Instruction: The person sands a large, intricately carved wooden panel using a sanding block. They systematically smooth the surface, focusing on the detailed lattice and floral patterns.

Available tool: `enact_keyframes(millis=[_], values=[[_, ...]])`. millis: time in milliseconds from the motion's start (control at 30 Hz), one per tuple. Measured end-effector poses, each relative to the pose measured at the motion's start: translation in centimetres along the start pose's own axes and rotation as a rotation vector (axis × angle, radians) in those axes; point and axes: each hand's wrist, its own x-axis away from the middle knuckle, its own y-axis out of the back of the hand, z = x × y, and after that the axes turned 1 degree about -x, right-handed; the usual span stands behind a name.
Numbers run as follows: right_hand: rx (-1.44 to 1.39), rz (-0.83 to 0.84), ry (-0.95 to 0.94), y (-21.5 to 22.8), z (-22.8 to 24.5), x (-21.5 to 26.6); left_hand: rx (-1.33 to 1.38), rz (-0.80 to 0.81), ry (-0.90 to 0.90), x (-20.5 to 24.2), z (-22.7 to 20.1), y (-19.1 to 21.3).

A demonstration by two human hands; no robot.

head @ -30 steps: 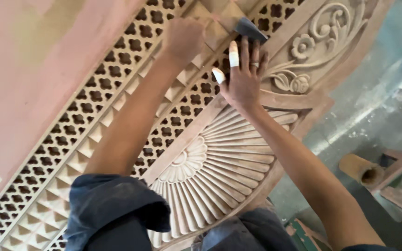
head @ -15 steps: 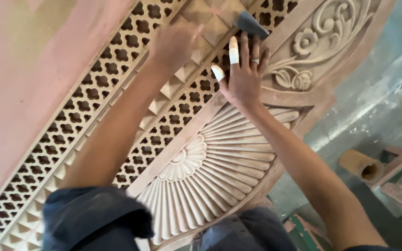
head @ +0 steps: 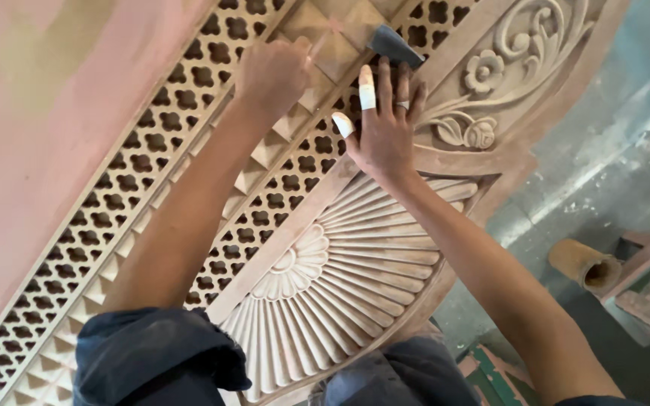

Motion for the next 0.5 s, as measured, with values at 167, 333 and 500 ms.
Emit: enact_keyframes(millis=[167,333,500], values=[[-0.007,0.028,-0.018,0.2,0.2,0.0,0.123,-0.364,-0.161,-3.7,-1.2,0.3],[0.004,-0.004,-0.011,-0.4,0.6,-0.1,-0.011,-0.223,-0.077,-1.7,-0.1,0.2],[-0.026,-0.053,-0.007,-0.6,0.1,0.0,-0.129,-0.457,-0.264,-1.7,0.8,-1.6]])
